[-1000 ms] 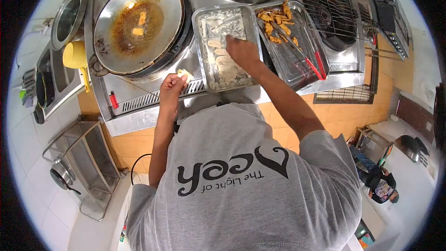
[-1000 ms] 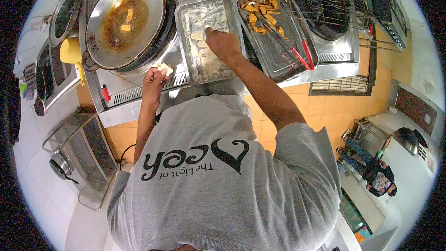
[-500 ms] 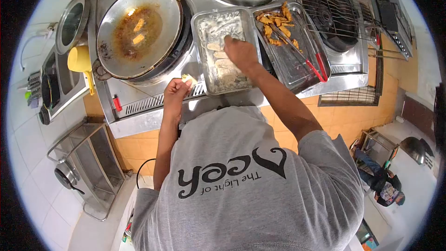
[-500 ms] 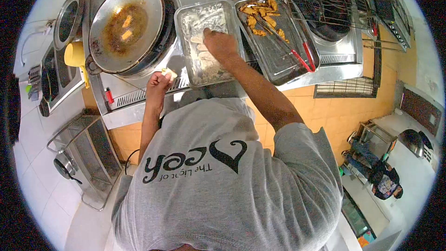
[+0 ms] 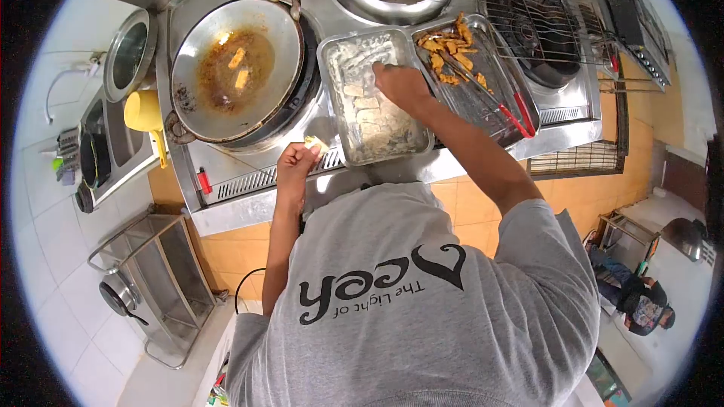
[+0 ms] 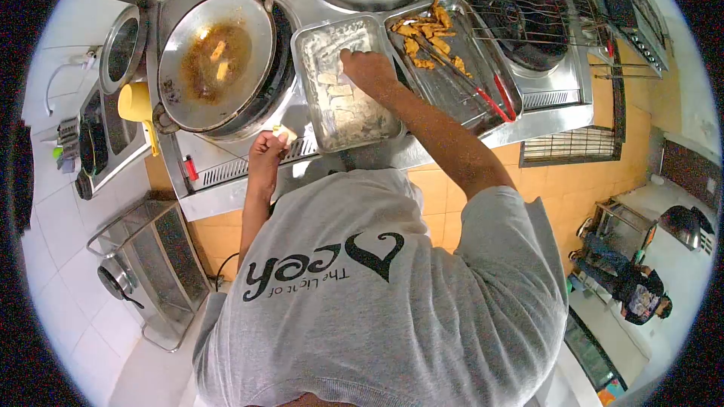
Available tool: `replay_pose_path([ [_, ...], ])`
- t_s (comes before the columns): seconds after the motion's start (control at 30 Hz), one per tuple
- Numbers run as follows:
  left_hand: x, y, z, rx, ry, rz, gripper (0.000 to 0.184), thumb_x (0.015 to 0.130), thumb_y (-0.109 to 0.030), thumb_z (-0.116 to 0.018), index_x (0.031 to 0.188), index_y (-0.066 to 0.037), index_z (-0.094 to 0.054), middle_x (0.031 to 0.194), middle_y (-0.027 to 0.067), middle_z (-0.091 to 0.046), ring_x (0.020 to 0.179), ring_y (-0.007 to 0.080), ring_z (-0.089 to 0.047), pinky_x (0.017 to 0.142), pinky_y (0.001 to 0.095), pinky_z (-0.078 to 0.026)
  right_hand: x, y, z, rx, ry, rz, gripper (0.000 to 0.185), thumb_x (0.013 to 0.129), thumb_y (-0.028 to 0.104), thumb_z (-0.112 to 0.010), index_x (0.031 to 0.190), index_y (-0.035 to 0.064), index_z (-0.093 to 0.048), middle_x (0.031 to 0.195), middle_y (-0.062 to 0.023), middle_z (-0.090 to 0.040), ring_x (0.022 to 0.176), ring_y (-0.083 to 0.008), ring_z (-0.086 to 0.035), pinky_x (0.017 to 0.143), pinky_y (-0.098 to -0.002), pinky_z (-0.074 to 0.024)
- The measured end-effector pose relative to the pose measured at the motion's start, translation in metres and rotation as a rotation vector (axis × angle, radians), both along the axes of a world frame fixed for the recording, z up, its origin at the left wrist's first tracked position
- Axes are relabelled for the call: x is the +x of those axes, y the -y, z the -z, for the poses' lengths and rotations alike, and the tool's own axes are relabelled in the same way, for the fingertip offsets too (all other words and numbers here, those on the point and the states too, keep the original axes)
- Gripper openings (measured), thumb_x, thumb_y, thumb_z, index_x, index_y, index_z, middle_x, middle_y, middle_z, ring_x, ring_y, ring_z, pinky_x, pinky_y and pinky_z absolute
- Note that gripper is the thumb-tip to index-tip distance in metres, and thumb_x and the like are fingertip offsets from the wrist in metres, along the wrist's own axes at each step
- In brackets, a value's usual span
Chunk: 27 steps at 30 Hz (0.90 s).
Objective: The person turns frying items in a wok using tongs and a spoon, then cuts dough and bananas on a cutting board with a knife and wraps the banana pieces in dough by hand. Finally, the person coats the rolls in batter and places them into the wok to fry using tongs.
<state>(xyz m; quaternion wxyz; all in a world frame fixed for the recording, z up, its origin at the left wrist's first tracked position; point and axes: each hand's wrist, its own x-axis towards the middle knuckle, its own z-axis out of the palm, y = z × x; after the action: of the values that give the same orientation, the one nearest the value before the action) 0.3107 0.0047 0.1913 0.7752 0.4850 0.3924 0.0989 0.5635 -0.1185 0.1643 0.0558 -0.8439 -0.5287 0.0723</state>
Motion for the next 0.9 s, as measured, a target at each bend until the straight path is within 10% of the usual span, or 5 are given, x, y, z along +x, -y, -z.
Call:
replay_pose_path([
  [0.9,-0.006,-0.008,-0.003,0.014,-0.021,0.036,0.014,0.084,-0.015,-0.065,0.078,-0.011,-0.053,0.068,-0.0038,-0.052,0.063,0.0068,-0.049,0.063,0.0222,-0.042,-0.044,-0.006,-0.004,0.053,-0.166,0.412,0.016,0.081,0.013,-0.049,0.088,0.0006,-0.055,0.068,-0.0185,-0.064,0.064,-0.0329,-0.066,0.052,-0.0422,-0.0524],
])
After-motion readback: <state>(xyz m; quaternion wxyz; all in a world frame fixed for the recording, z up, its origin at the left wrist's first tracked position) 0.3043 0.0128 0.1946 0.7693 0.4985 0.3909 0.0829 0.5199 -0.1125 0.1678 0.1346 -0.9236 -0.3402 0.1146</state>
